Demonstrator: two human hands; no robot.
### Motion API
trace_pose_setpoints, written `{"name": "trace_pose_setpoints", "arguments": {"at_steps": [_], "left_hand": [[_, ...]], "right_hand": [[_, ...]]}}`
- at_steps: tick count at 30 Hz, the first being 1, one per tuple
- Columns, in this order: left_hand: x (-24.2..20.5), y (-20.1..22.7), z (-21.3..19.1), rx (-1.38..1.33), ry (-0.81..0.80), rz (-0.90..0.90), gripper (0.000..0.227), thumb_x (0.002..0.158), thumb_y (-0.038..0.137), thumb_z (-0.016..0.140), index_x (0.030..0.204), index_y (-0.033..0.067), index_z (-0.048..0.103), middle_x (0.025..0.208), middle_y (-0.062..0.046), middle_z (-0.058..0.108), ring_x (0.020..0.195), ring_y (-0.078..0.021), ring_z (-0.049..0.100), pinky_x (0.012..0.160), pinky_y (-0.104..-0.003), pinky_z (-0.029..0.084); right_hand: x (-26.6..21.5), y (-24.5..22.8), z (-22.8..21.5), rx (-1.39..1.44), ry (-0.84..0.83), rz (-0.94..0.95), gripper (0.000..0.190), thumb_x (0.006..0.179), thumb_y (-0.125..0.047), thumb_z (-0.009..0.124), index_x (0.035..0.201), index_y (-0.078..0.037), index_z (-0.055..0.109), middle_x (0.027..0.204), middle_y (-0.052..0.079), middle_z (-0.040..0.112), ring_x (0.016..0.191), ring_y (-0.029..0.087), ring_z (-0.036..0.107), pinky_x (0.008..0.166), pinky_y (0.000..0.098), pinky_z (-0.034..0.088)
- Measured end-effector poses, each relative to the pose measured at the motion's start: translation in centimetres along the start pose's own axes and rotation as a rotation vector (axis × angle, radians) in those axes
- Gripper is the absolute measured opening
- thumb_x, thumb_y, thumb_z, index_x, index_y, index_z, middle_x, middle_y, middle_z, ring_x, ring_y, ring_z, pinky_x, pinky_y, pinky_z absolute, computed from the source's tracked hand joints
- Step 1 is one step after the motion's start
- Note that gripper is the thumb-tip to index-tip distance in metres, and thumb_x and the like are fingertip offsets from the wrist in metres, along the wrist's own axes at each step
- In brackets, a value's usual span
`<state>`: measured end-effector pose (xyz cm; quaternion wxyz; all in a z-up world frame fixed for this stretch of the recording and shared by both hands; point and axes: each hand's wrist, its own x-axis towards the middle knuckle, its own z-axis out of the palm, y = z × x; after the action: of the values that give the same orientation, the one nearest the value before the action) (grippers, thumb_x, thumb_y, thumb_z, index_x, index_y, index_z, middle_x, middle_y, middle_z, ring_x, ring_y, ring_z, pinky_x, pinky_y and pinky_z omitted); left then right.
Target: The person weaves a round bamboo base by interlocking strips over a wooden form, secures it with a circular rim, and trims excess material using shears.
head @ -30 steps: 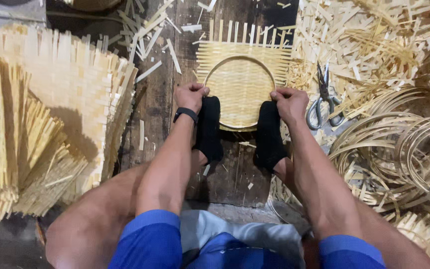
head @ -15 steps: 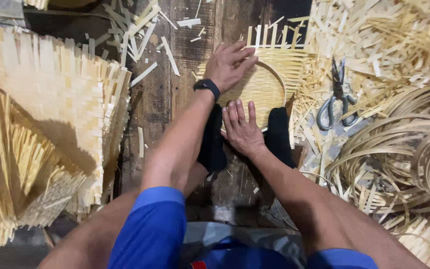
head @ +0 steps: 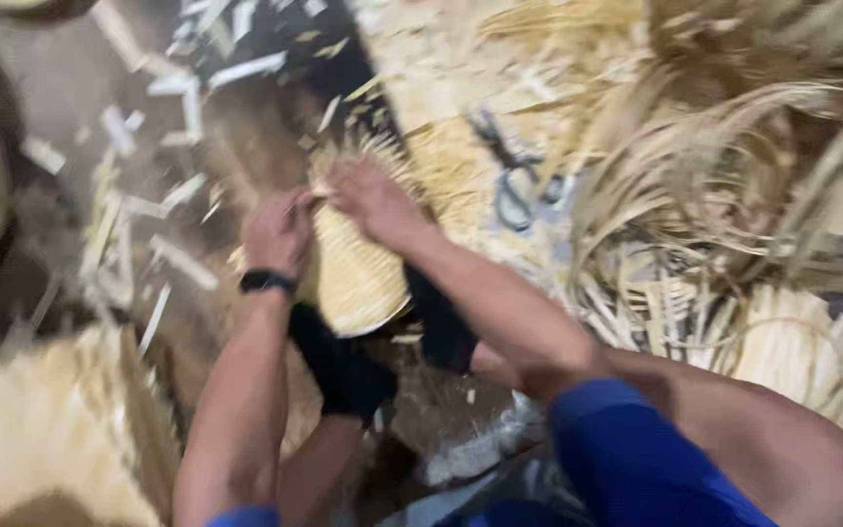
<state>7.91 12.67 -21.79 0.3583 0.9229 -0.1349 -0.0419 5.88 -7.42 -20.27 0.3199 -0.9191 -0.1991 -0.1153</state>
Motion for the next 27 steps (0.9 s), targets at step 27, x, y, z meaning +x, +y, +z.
{"name": "trace_pose_setpoints", "arguments": {"at_steps": [27], "left_hand": [[2.9, -2.3, 1.5, -0.305, -0.185, -0.496, 0.039, 0.101, 0.037, 0.073, 0.107, -0.001, 0.076, 0.09, -0.014, 0.073, 0.079, -0.0181, 0.064, 0.073, -0.034, 0.051]], "right_hand": [[-0.9, 2.3, 0.1, 0.441, -0.259, 0.823, 0.029, 0.103, -0.042, 0.063, 0.122, -0.023, 0.077, 0.102, 0.01, 0.081, 0.085, 0.023, 0.078, 0.084, 0.0377, 0.061]]}}
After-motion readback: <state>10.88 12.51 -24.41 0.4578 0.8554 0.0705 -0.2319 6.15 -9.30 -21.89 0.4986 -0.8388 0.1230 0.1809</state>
